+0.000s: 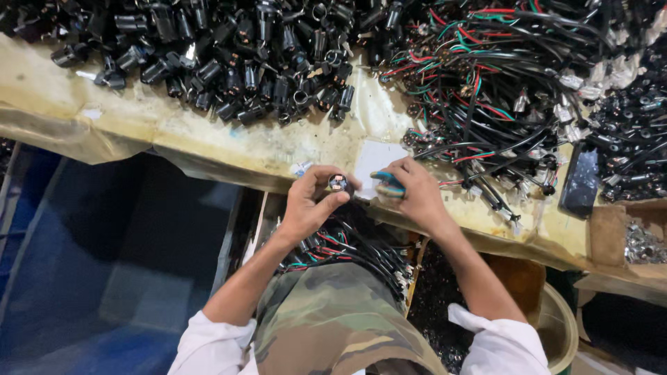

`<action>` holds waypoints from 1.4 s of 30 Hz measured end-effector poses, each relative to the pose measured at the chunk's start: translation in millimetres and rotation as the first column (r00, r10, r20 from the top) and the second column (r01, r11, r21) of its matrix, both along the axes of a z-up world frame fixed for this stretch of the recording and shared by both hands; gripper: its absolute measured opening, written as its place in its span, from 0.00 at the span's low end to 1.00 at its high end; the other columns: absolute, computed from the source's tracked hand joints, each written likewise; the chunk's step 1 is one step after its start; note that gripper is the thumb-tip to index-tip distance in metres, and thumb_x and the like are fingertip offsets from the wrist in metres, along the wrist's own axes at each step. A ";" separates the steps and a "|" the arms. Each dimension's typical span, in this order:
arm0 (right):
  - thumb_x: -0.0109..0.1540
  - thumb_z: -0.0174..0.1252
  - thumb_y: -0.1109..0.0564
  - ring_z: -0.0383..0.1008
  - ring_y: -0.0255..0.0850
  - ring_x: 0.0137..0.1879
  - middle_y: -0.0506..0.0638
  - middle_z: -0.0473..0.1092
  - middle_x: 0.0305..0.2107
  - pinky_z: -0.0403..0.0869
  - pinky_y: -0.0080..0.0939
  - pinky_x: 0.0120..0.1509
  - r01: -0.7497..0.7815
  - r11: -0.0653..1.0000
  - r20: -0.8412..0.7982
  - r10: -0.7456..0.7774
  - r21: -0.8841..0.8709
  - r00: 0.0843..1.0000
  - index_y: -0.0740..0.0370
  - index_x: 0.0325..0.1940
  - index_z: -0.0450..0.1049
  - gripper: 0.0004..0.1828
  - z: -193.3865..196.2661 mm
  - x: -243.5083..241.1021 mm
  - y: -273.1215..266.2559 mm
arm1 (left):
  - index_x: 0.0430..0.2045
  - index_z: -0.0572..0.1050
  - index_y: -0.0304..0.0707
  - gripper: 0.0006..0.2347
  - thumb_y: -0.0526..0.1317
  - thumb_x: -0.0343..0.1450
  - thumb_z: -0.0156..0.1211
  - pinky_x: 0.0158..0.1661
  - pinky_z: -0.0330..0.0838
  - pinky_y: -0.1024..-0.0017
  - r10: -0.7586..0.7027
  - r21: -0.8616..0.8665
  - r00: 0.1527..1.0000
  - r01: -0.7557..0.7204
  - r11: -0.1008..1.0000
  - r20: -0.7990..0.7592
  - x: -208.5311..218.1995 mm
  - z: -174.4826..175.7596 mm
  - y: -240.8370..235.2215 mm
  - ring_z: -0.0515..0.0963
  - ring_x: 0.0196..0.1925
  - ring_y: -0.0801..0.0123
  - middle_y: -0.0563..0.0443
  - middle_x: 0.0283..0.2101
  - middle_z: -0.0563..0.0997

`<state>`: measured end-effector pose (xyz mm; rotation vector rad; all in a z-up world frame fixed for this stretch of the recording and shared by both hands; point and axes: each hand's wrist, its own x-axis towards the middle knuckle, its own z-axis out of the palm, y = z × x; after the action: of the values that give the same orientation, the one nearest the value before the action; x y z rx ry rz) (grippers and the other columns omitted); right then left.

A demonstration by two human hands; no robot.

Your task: The person repeatedly picks up black cylindrical components and wire harnesses from a table, uses blue-handled pliers to strip or adjust the wires, and places the components back on the table. The process is continuous and repetitive throughout the clip.

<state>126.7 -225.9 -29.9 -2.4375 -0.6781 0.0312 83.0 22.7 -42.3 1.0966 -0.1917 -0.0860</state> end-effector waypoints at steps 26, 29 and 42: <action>0.50 0.68 0.62 0.78 0.43 0.45 0.51 0.74 0.38 0.76 0.39 0.49 -0.312 0.859 -0.005 0.343 0.405 0.939 0.59 0.42 0.78 0.17 126.2 -50.4 11.0 | 0.47 0.77 0.33 0.17 0.38 0.65 0.66 0.38 0.75 0.71 -0.382 0.393 0.910 0.297 0.870 0.159 -24.1 42.8 1.3 0.80 0.34 0.72 0.52 0.33 0.82; 0.49 0.61 0.67 0.80 0.41 0.44 0.51 0.74 0.38 0.78 0.38 0.45 -0.407 0.809 -0.244 0.535 0.424 0.809 0.61 0.43 0.77 0.18 110.5 -31.5 22.5 | 0.30 0.79 0.35 0.11 0.40 0.61 0.73 0.32 0.73 0.68 -0.481 0.536 0.833 0.284 0.795 0.272 -21.2 38.1 -2.4 0.84 0.30 0.59 0.45 0.28 0.81; 0.57 0.71 0.53 0.69 0.37 0.34 0.47 0.67 0.31 0.69 0.37 0.38 0.110 0.633 -0.221 0.099 0.766 0.970 0.58 0.35 0.67 0.17 69.9 -87.8 43.6 | 0.25 0.74 0.36 0.09 0.37 0.60 0.70 0.26 0.70 0.64 -0.281 0.672 0.898 -0.021 0.741 0.338 -52.5 25.1 -2.6 0.77 0.24 0.54 0.45 0.23 0.75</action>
<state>38.8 -182.4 40.0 -1.5475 -0.4341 0.0271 30.5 20.2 -17.2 1.8212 -0.6751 -0.0431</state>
